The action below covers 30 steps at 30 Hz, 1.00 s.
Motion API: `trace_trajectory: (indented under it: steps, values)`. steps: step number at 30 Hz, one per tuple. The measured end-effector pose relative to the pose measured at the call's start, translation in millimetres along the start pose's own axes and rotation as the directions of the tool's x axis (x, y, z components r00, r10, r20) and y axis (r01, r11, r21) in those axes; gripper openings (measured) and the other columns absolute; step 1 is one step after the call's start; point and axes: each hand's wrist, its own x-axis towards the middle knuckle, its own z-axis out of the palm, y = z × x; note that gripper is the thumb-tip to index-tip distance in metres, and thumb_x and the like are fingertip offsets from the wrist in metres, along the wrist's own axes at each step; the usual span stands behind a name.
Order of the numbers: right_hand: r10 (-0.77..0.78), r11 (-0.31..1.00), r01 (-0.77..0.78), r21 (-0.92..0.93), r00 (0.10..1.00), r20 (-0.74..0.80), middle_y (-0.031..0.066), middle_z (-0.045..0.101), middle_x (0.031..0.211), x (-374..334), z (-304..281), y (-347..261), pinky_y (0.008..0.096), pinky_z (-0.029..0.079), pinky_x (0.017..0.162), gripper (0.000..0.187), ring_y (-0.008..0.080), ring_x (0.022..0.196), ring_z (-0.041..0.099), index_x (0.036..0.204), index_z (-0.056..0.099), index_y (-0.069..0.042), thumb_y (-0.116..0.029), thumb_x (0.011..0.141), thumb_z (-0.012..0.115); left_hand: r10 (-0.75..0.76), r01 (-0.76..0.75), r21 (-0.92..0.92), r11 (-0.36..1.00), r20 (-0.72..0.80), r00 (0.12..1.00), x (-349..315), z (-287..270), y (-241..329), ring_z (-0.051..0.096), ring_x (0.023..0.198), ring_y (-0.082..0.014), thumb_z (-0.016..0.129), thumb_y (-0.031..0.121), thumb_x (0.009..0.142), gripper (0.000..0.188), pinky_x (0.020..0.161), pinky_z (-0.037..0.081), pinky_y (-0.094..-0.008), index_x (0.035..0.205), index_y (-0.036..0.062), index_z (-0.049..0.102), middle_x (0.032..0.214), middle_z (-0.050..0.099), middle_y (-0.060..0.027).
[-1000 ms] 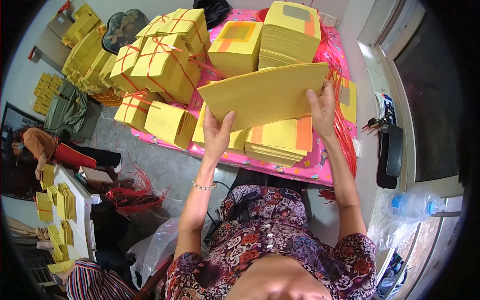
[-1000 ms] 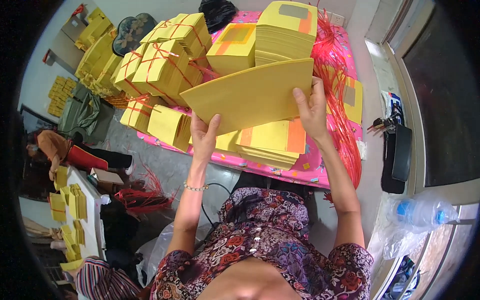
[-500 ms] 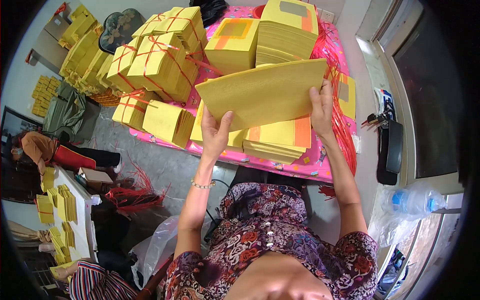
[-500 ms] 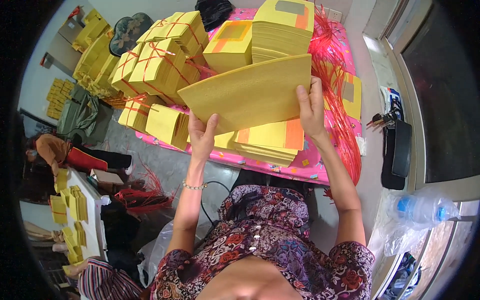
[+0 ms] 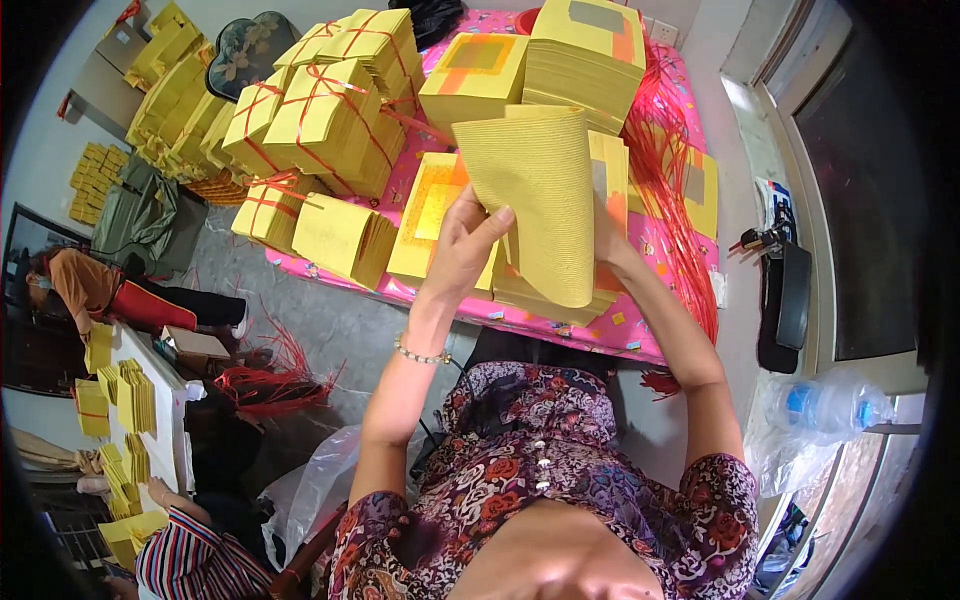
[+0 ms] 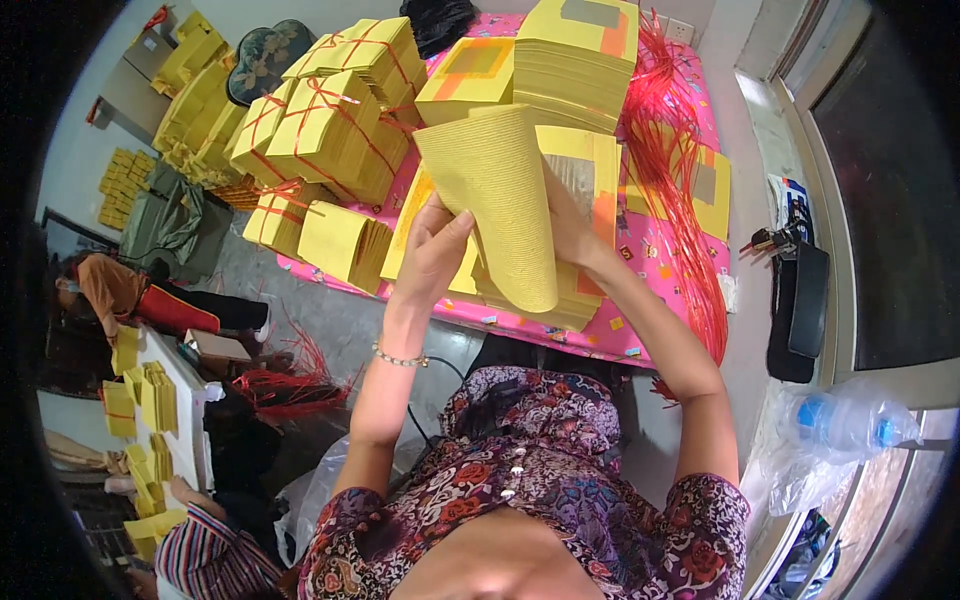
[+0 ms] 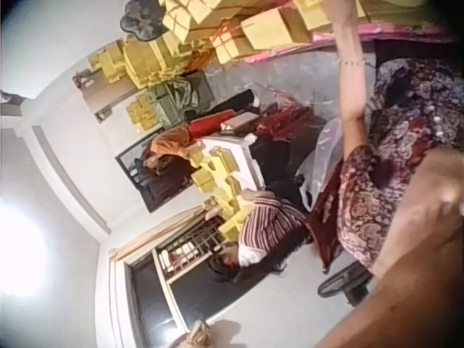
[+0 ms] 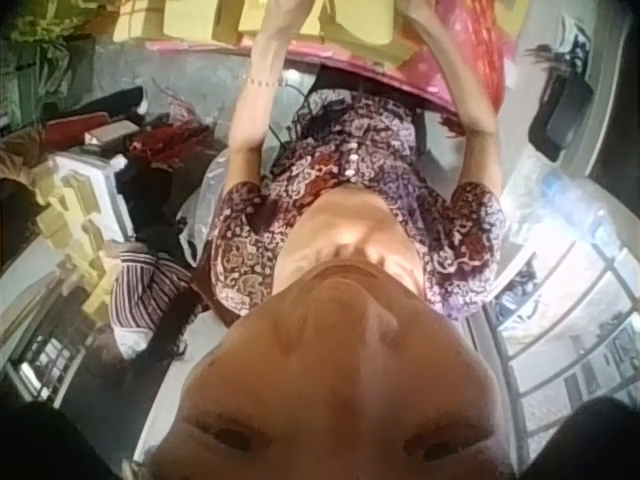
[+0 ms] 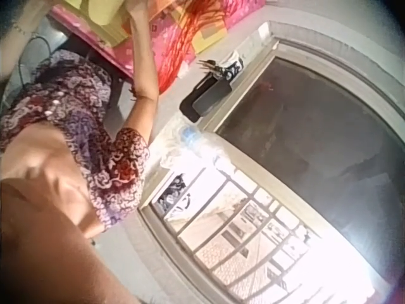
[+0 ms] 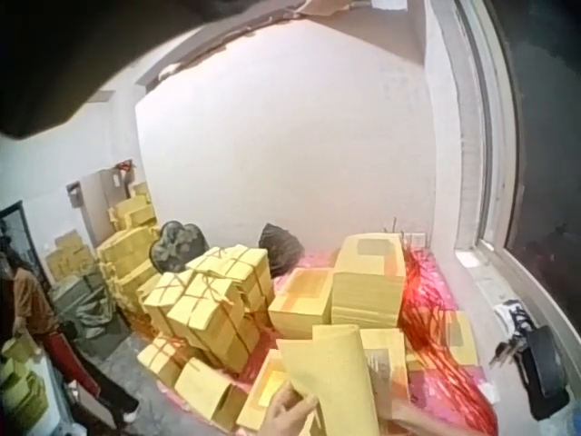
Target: Counting and organizing stacks of yellow joss ritual paper at a workstation.
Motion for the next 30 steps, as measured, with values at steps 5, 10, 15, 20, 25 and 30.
trace_trajectory:
  steps: [5, 10, 15, 20, 25, 30]
  values:
    - [-0.058, 0.997, 0.062, -0.044, 0.996, 0.074, 0.0129, 0.05, 0.126, 4, -1, 20, 0.0349, 0.038, 0.099, 0.056, 0.0202, 0.116, 0.048, 0.131, 0.04, -0.001, -0.021, 0.085, 0.062, -0.161, 0.159, -0.079, 0.984, -0.023, 0.987, 0, 1, 3, 0.051, 0.111, -0.0136, 0.062, 0.011, 0.087, 0.043, 0.096, 0.04, -0.0293, 0.126, 0.0001, 0.046, 0.12, 0.056, -0.0071]
    - [0.106, 0.989, -0.103, 0.111, 0.994, -0.021, 0.0101, 0.059, 0.109, 6, -12, -4, 0.0329, 0.041, 0.093, 0.046, 0.019, 0.104, 0.054, 0.122, 0.049, 0.001, -0.032, 0.091, 0.053, -0.049, 0.052, 0.024, 0.998, -0.114, 0.992, 0, 0, 7, 0.053, 0.109, -0.0135, 0.063, 0.005, 0.086, 0.042, 0.095, 0.041, -0.0287, 0.124, 0.0, 0.047, 0.118, 0.057, -0.0072]
    - [0.034, 0.995, -0.035, 0.096, 0.999, 0.013, 0.0105, 0.059, 0.105, -2, -26, -21, 0.0302, 0.045, 0.083, 0.049, 0.0143, 0.096, 0.055, 0.119, 0.047, 0.004, -0.038, 0.093, 0.051, 0.063, -0.02, 0.183, 0.983, -0.23, 0.971, 5, 6, 11, 0.054, 0.106, -0.0135, 0.063, 0.005, 0.086, 0.04, 0.094, 0.042, -0.0283, 0.122, -0.001, 0.048, 0.114, 0.058, -0.0079]
    - [0.084, 0.996, -0.08, 0.049, 0.993, -0.087, 0.0101, 0.059, 0.109, 0, -18, -23, 0.0279, 0.046, 0.086, 0.049, 0.0143, 0.099, 0.057, 0.122, 0.045, 0.003, -0.017, 0.084, 0.067, -0.057, 0.106, 0.224, 0.969, -0.213, 0.975, 10, 8, 12, 0.056, 0.1, -0.0125, 0.064, 0.007, 0.086, 0.041, 0.087, 0.045, -0.0267, 0.122, -0.001, 0.046, 0.11, 0.059, -0.0084]
    - [0.239, 0.947, -0.225, 0.23, 0.971, -0.032, 0.0097, 0.059, 0.113, 1, -22, -23, 0.0281, 0.045, 0.088, 0.044, 0.0141, 0.101, 0.057, 0.123, 0.046, 0.003, -0.017, 0.087, 0.063, -0.071, 0.112, 0.192, 0.975, -0.206, 0.976, 11, 10, 19, 0.057, 0.097, -0.0124, 0.062, 0.009, 0.088, 0.046, 0.082, 0.047, -0.0254, 0.128, 0.0014, 0.041, 0.106, 0.059, -0.0093]
    - [0.301, 0.92, -0.285, 0.269, 0.953, -0.022, 0.0094, 0.06, 0.112, 0, -19, -23, 0.0278, 0.045, 0.087, 0.04, 0.0137, 0.1, 0.057, 0.121, 0.049, 0.003, -0.018, 0.089, 0.061, -0.104, 0.137, 0.135, 0.981, -0.228, 0.968, 14, 3, 15, 0.057, 0.098, -0.0118, 0.057, 0.01, 0.091, 0.048, 0.083, 0.046, -0.0254, 0.132, 0.0006, 0.036, 0.108, 0.059, -0.0091]
